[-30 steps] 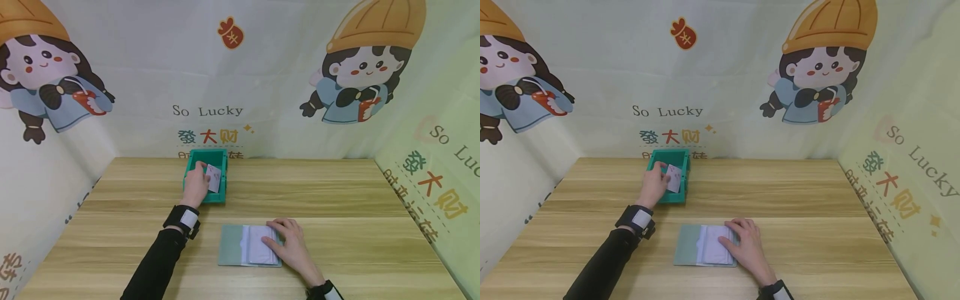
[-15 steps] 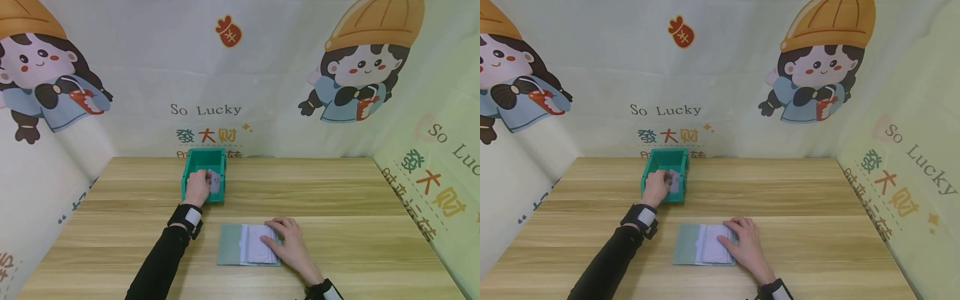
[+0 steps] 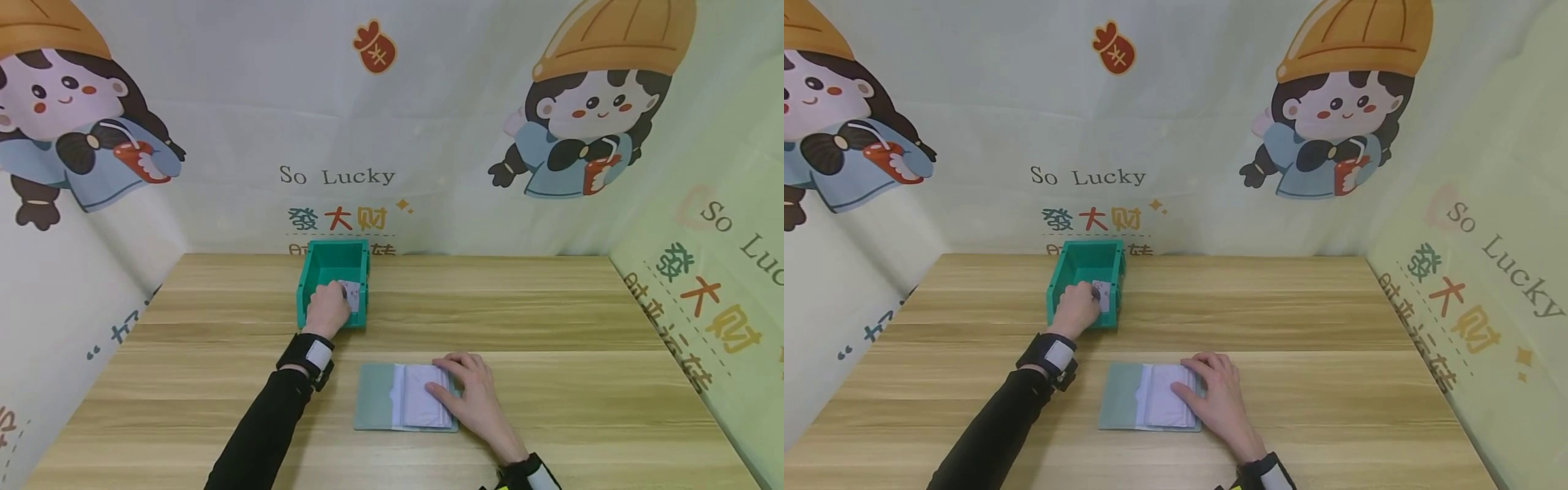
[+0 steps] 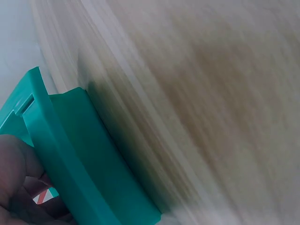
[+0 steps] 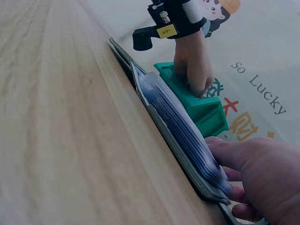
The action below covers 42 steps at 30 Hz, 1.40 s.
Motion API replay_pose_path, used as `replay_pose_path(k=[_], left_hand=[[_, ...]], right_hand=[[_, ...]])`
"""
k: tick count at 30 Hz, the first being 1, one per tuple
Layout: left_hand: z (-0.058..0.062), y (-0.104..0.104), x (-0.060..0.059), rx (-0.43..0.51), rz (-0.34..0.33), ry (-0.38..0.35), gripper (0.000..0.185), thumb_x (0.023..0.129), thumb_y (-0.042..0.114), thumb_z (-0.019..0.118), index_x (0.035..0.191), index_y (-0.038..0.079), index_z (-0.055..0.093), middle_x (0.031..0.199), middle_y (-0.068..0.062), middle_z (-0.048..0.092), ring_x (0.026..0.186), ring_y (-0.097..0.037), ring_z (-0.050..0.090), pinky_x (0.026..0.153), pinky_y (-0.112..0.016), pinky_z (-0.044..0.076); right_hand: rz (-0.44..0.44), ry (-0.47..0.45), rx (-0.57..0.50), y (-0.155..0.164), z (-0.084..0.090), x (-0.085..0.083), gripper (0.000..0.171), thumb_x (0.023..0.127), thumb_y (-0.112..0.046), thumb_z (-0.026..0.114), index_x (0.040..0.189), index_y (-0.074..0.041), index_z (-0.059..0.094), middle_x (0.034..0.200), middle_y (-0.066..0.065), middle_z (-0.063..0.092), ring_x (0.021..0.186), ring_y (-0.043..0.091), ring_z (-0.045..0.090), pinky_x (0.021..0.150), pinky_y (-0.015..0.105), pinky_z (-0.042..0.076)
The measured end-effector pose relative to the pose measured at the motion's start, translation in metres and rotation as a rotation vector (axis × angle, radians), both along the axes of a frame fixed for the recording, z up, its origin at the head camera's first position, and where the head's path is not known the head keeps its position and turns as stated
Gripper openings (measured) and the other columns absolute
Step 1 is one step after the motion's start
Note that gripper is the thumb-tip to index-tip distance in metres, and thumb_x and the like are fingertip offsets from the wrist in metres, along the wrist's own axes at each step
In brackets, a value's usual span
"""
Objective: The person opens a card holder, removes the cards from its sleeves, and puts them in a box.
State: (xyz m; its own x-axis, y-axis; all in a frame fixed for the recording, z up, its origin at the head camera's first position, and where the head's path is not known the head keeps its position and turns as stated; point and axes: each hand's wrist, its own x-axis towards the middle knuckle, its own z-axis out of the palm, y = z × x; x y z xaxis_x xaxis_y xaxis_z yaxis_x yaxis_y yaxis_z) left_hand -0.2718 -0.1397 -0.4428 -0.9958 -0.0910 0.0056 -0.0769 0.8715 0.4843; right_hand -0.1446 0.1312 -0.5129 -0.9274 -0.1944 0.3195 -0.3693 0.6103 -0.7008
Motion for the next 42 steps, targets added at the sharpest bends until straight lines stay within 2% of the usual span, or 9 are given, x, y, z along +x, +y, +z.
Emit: replay_pose_path(k=[7,11,17,19,21,25,29,36,42], left_hand=[[-0.006,0.002,0.004,-0.009,-0.010,-0.010,0.019,0.098,0.002,0.052,0.093,-0.005,0.069,0.102,-0.029,0.072,0.090,-0.041,0.070,0.073,-0.055,0.056],[-0.008,0.002,0.011,-0.030,-0.052,0.102,0.023,0.095,-0.002,0.051,0.094,-0.009,0.073,0.100,-0.029,0.073,0.091,-0.042,0.070,0.077,-0.055,0.057],[-0.005,0.010,0.049,0.093,-0.088,0.341,0.027,0.093,-0.006,0.055,0.114,-0.008,0.072,0.121,-0.030,0.066,0.114,-0.048,0.058,0.097,-0.056,0.050],[-0.007,0.015,0.066,0.160,-0.119,0.395,0.025,0.093,-0.006,0.057,0.112,-0.006,0.072,0.117,-0.026,0.066,0.110,-0.043,0.057,0.094,-0.053,0.050],[-0.008,0.020,0.082,0.225,-0.170,0.399,0.022,0.093,-0.007,0.059,0.111,-0.004,0.072,0.110,-0.021,0.069,0.102,-0.036,0.059,0.089,-0.047,0.051],[-0.010,0.031,0.109,0.332,-0.289,0.261,0.018,0.094,-0.005,0.063,0.108,-0.002,0.074,0.092,-0.009,0.068,0.082,-0.016,0.058,0.074,-0.028,0.051],[-0.011,0.037,0.122,0.385,-0.378,0.102,0.016,0.093,0.000,0.067,0.107,-0.001,0.074,0.083,-0.002,0.064,0.072,-0.008,0.052,0.065,-0.020,0.044],[-0.016,0.034,0.127,0.456,-0.443,-0.089,0.024,0.095,0.010,0.074,0.115,-0.003,0.071,0.086,-0.002,0.064,0.074,-0.010,0.054,0.065,-0.021,0.043],[-0.022,0.035,0.128,0.500,-0.461,-0.136,0.021,0.097,0.012,0.072,0.112,-0.002,0.073,0.087,-0.003,0.066,0.074,-0.010,0.053,0.065,-0.021,0.042]], right_hand=[[-0.004,-0.022,0.006,0.001,-0.002,0.000,0.035,0.088,-0.024,0.084,0.117,-0.006,0.077,0.115,0.010,0.070,0.115,0.032,0.055,0.103,0.059,0.035],[-0.003,-0.033,0.006,0.001,-0.002,0.001,0.035,0.089,-0.024,0.084,0.118,-0.006,0.077,0.116,0.010,0.070,0.116,0.032,0.055,0.103,0.060,0.035],[0.000,-0.027,0.022,0.000,-0.001,0.001,0.034,0.090,-0.022,0.080,0.120,-0.005,0.076,0.116,0.012,0.067,0.114,0.032,0.054,0.100,0.059,0.035],[0.002,-0.019,0.026,-0.001,-0.001,0.002,0.033,0.091,-0.023,0.079,0.119,-0.005,0.076,0.114,0.011,0.066,0.112,0.031,0.053,0.099,0.057,0.036],[0.001,-0.017,0.029,-0.001,-0.001,0.002,0.032,0.091,-0.024,0.078,0.118,-0.005,0.077,0.114,0.010,0.066,0.111,0.030,0.053,0.098,0.056,0.036],[-0.004,-0.016,0.034,-0.002,0.000,0.001,0.030,0.092,-0.024,0.078,0.117,-0.007,0.077,0.114,0.010,0.065,0.110,0.029,0.052,0.098,0.055,0.036],[-0.011,-0.010,0.042,-0.003,0.001,-0.003,0.029,0.091,-0.023,0.078,0.116,-0.007,0.077,0.113,0.010,0.065,0.110,0.030,0.053,0.097,0.054,0.037],[-0.020,0.008,0.005,-0.004,0.001,-0.003,0.026,0.088,-0.020,0.081,0.112,-0.009,0.075,0.112,0.010,0.065,0.109,0.031,0.055,0.097,0.052,0.037],[-0.036,0.042,-0.098,-0.004,-0.003,-0.004,0.010,0.088,-0.014,0.081,0.093,-0.014,0.072,0.105,0.003,0.064,0.104,0.023,0.053,0.096,0.049,0.036]])
